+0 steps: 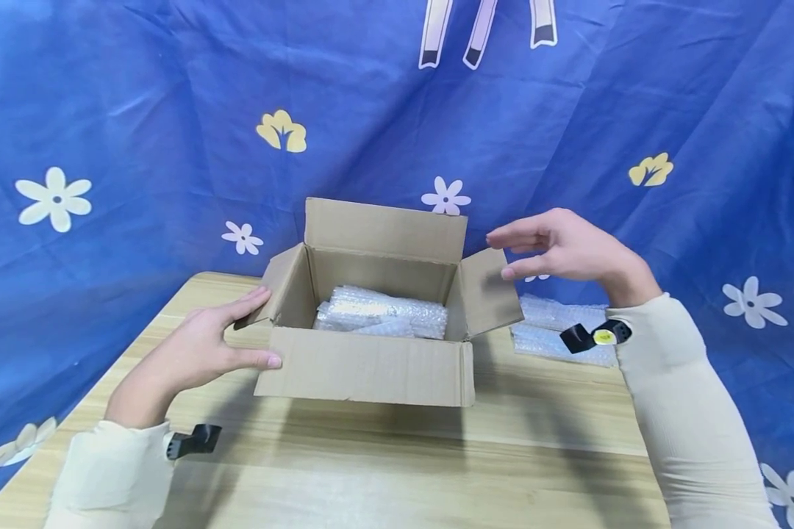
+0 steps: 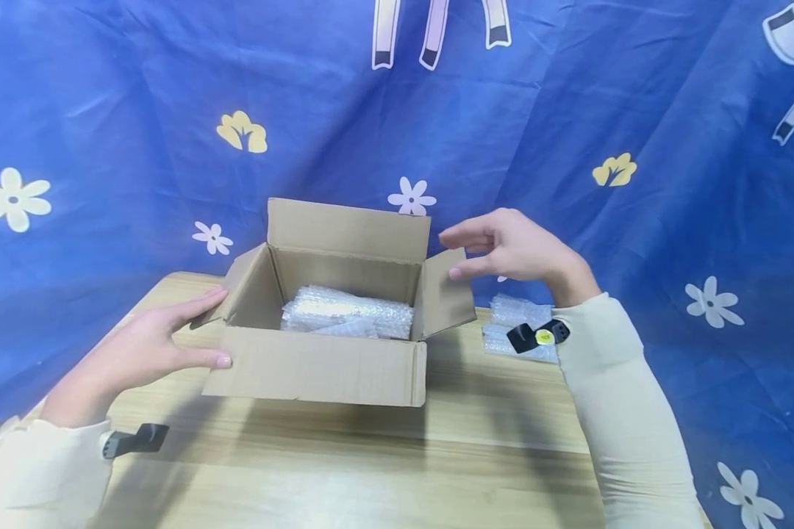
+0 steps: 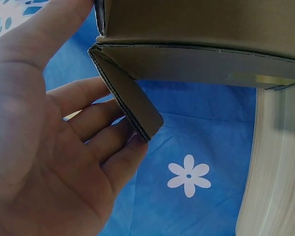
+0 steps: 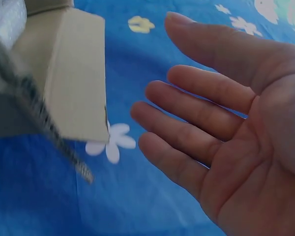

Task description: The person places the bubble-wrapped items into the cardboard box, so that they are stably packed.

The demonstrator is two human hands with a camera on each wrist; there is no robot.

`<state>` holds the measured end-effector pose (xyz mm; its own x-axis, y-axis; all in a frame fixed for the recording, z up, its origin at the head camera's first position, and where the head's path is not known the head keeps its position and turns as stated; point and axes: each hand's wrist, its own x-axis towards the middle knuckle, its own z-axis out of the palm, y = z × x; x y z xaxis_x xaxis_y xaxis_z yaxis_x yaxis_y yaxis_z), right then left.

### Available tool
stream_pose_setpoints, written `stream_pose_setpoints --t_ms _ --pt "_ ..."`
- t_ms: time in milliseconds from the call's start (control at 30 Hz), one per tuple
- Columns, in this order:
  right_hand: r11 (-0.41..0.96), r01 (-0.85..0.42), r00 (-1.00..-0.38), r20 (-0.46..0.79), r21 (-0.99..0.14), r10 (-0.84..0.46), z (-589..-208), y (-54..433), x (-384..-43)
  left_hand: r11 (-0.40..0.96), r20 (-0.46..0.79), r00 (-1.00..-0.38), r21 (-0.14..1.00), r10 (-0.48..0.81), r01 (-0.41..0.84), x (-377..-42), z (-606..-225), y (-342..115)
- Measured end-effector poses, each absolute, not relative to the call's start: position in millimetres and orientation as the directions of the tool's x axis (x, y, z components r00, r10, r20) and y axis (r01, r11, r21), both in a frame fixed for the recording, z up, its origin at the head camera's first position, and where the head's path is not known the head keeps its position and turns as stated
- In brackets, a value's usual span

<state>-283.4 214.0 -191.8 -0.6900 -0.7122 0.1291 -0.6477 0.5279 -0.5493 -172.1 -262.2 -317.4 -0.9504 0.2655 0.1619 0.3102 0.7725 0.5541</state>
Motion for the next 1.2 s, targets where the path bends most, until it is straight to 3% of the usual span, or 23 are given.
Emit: stream_pose_setpoints --t_ms 433,767,1200 --pt "0.617 -0.485 -0.844 0.146 -0.620 -0.517 -212.8 275.6 -269.5 0.779 0.164 -0.951 0.545 0.263 0.310 -170.8 -316.3 -261.5" --pt "0.648 -0.378 -0.907 0.125 -0.662 -0.402 -239.6 315.0 -265.5 0.789 0.140 -0.955 0.538 0.263 0.296 -171.2 -313.9 -261.9" --pt "0.709 -0.272 -0.938 0.013 -0.651 -0.348 -289.1 356.4 -275.5 0.800 0.142 -0.948 0.510 0.286 0.318 -170.8 -314.9 -263.3"
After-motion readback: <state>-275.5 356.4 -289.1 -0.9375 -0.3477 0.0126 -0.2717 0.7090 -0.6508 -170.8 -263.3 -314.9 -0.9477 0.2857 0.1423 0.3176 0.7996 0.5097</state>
